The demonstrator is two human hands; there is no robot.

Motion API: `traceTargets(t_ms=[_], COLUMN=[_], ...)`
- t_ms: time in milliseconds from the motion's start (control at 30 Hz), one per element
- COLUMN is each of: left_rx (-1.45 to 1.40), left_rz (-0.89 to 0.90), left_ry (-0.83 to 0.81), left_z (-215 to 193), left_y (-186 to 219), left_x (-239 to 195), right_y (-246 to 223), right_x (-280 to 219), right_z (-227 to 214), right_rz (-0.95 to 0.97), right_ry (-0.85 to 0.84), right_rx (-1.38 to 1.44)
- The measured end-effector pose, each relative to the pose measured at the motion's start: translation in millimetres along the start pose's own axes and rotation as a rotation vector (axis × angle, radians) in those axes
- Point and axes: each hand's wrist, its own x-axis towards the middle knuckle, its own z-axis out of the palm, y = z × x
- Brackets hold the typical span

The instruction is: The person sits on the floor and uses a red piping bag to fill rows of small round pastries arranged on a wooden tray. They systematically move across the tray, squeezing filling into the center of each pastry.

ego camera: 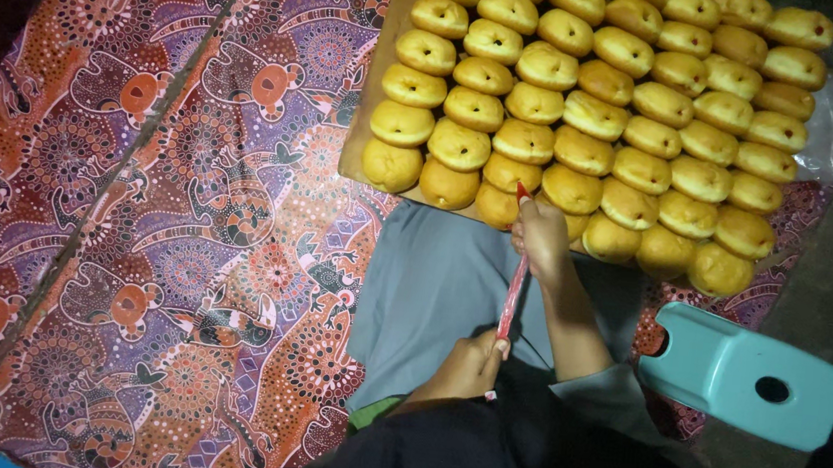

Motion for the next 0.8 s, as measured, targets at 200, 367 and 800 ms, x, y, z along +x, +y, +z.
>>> traceTargets(t_ms=[200,367,800], left_rx=[0.008,0.079,0.033], left_rz=[0.042,0.133,0.224], left_ry=[0.015,0.040,0.088], left_z=[-0.4,1.9,0.3], left_y=[-3.6,-11.7,-8.9], left_x=[1.9,6.3,18.2], right_y=[0.9,1.6,-12.9], right_x=[7.3,12.2,33.3], right_z=[1.5,-2.6,4.9], right_rz=[-0.044,-0.048,-0.394], right_ry=[0.077,0.077,0.121], right_rx=[-0.122,-0.139,-0.840])
